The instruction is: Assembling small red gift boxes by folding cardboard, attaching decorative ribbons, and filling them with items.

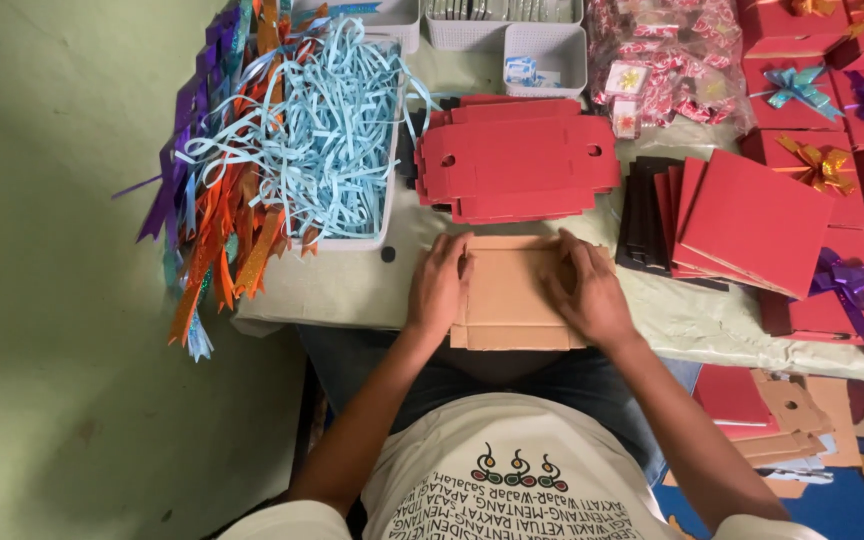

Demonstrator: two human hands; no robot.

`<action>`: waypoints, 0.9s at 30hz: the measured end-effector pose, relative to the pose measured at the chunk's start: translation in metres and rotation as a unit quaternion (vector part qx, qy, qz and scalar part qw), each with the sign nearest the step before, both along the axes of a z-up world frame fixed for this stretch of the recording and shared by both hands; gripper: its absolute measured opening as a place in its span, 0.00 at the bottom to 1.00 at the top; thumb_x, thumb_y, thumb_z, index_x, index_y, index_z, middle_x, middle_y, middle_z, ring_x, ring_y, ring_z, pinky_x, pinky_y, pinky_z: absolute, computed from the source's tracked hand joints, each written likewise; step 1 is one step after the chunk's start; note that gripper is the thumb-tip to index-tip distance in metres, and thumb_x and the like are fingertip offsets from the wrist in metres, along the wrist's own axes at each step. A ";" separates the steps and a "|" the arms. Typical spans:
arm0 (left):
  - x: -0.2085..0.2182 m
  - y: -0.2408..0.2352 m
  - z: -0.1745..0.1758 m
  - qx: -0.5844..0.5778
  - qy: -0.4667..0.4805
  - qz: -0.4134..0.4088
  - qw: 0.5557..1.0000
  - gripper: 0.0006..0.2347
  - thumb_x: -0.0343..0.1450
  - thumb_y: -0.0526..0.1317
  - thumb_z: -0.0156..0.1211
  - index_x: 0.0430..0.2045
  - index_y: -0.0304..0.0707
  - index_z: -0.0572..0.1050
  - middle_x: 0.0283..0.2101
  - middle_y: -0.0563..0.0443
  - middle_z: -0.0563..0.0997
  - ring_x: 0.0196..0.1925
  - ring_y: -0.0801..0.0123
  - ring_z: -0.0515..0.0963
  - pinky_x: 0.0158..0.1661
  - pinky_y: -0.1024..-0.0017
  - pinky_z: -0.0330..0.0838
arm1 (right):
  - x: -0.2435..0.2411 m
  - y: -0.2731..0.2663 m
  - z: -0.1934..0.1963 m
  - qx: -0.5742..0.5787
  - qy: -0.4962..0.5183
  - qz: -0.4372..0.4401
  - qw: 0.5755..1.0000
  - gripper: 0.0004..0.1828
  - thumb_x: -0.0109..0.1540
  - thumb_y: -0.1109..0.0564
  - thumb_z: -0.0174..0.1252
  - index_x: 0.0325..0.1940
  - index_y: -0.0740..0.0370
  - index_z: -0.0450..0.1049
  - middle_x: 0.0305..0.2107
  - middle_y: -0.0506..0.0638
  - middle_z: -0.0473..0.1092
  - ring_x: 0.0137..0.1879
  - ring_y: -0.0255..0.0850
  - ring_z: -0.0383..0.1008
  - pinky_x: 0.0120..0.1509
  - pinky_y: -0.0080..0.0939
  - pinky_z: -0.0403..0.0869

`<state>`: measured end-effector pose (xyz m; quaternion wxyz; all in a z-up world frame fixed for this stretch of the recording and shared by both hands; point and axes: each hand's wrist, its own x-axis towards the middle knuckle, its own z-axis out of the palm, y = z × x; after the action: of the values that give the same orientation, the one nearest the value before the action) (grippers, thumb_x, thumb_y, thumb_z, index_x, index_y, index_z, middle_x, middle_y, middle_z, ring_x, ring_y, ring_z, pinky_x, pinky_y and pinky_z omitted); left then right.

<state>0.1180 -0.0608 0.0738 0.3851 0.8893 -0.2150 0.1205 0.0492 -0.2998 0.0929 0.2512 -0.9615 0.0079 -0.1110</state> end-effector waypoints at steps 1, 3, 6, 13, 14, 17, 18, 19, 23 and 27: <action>0.002 0.005 -0.002 -0.014 0.038 -0.049 0.998 0.25 0.63 0.26 0.66 0.57 0.36 0.69 0.44 0.38 0.75 0.43 0.36 0.81 0.40 0.51 0.78 | -0.007 0.003 0.018 0.017 0.046 0.032 0.998 0.33 0.61 0.44 0.62 0.68 0.55 0.65 0.58 0.54 0.68 0.63 0.60 0.72 0.71 0.62 0.69; -0.006 0.014 0.012 -0.009 0.070 -0.080 0.994 0.26 0.66 0.31 0.65 0.61 0.34 0.68 0.47 0.37 0.76 0.48 0.39 0.81 0.45 0.52 0.78 | -0.017 -0.005 0.033 0.029 0.089 0.079 0.993 0.39 0.58 0.45 0.65 0.70 0.57 0.63 0.66 0.57 0.59 0.69 0.61 0.64 0.74 0.60 0.65; -0.014 0.030 0.051 0.036 0.162 -0.144 0.976 0.37 0.64 0.41 0.71 0.68 0.32 0.59 0.60 0.33 0.70 0.61 0.38 0.73 0.58 0.50 0.70 | -0.024 -0.012 0.052 0.045 0.162 0.154 0.974 0.58 0.47 0.42 0.74 0.76 0.58 0.55 0.76 0.63 0.45 0.76 0.65 0.50 0.79 0.59 0.58; 0.003 0.040 0.063 0.196 0.255 -0.279 0.905 0.70 0.44 0.57 0.84 0.73 0.25 0.33 0.74 0.25 0.48 0.76 0.34 0.51 0.72 0.46 0.51 | -0.024 -0.016 0.057 -0.078 0.286 0.266 0.917 0.85 0.39 0.41 0.87 0.82 0.61 0.33 0.77 0.69 0.28 0.81 0.63 0.33 0.83 0.55 0.37; 0.004 0.040 0.064 0.197 0.254 -0.281 0.904 0.70 0.44 0.57 0.84 0.73 0.25 0.33 0.74 0.25 0.48 0.76 0.34 0.51 0.72 0.46 0.51 | -0.024 -0.018 0.057 -0.078 0.285 0.264 0.918 0.85 0.39 0.41 0.87 0.82 0.61 0.33 0.77 0.69 0.28 0.81 0.63 0.33 0.83 0.55 0.37; 0.010 0.040 0.057 0.232 0.257 -0.316 0.883 0.71 0.44 0.49 0.86 0.71 0.22 0.28 0.73 0.23 0.45 0.77 0.35 0.48 0.72 0.46 0.49 | -0.020 -0.022 0.062 -0.071 0.295 0.269 0.914 0.76 0.46 0.52 0.79 0.81 0.61 0.30 0.78 0.66 0.26 0.81 0.63 0.32 0.83 0.59 0.41; 0.012 0.039 0.048 0.253 0.245 -0.313 0.882 0.71 0.44 0.46 0.86 0.71 0.22 0.29 0.73 0.24 0.44 0.77 0.35 0.48 0.73 0.47 0.49 | -0.020 -0.022 0.069 -0.044 0.313 0.250 0.915 0.73 0.47 0.53 0.77 0.82 0.58 0.31 0.78 0.63 0.28 0.81 0.63 0.34 0.82 0.61 0.44; 0.014 0.038 0.039 0.274 0.233 -0.310 0.880 0.70 0.44 0.43 0.86 0.72 0.23 0.29 0.73 0.25 0.43 0.77 0.36 0.48 0.73 0.48 0.50 | -0.019 -0.021 0.076 -0.016 0.330 0.231 0.915 0.71 0.48 0.55 0.75 0.82 0.55 0.32 0.79 0.60 0.31 0.82 0.62 0.35 0.81 0.63 0.47; 0.017 0.042 0.033 0.261 0.226 -0.291 0.892 0.69 0.43 0.44 0.82 0.73 0.28 0.29 0.72 0.30 0.47 0.76 0.39 0.53 0.72 0.47 0.53 | -0.024 -0.019 0.086 0.008 0.316 0.233 0.920 0.68 0.47 0.59 0.74 0.82 0.55 0.38 0.79 0.59 0.34 0.81 0.61 0.37 0.81 0.63 0.48; 0.009 0.053 0.058 0.148 0.266 -0.305 0.902 0.61 0.52 0.38 0.77 0.75 0.36 0.31 0.72 0.31 0.48 0.76 0.37 0.51 0.71 0.49 0.54 | -0.023 -0.033 0.067 0.122 0.248 0.239 0.931 0.62 0.47 0.58 0.74 0.80 0.58 0.47 0.76 0.63 0.42 0.80 0.64 0.41 0.80 0.67 0.48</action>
<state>0.1271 -0.0083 0.1313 0.3100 0.8258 -0.3808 -0.2775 0.0265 -0.3328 0.1599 0.3759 -0.8936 -0.1469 0.1965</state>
